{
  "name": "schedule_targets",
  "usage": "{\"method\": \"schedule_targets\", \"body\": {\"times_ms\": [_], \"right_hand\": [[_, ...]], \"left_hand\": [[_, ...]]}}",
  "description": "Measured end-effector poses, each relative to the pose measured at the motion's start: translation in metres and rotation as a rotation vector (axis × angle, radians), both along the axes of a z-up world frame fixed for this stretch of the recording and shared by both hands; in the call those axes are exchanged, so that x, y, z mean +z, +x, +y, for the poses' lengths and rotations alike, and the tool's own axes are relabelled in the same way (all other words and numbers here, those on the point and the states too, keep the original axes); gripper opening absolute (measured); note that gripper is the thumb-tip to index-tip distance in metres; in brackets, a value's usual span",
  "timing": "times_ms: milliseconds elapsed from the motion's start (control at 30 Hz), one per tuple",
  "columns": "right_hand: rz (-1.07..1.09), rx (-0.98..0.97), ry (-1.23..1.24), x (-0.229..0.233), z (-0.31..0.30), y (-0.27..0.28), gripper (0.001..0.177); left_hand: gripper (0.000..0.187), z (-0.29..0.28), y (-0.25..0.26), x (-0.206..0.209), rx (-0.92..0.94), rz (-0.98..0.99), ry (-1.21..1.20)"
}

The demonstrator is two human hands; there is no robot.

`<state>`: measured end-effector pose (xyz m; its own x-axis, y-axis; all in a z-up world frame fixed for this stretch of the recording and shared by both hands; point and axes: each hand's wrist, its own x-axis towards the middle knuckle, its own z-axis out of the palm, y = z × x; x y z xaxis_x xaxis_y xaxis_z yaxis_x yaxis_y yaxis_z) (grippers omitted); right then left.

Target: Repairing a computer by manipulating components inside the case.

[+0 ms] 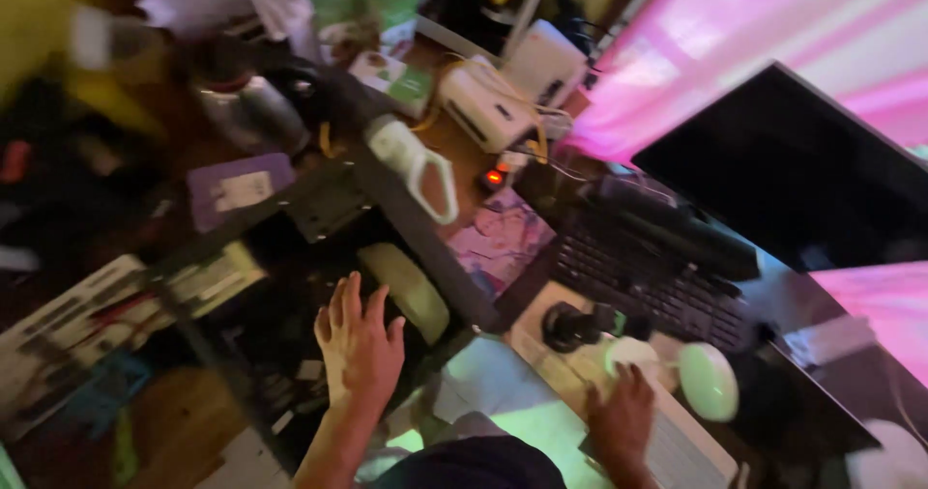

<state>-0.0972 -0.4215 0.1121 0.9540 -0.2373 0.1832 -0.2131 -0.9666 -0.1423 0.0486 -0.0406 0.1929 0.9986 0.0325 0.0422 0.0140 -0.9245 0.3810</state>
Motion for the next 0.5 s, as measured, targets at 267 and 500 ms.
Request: {"method": "schedule_targets", "body": {"times_ms": [267, 500], "right_hand": [[0.267, -0.297, -0.106, -0.057, -0.052, 0.009, 0.06], [0.465, -0.205, -0.403, -0.07, -0.07, 0.029, 0.035]], "left_hand": [[0.053, 0.03, -0.01, -0.004, 0.038, 0.058, -0.024], [0.055, 0.042, -0.014, -0.013, 0.019, 0.054, -0.034]]}}
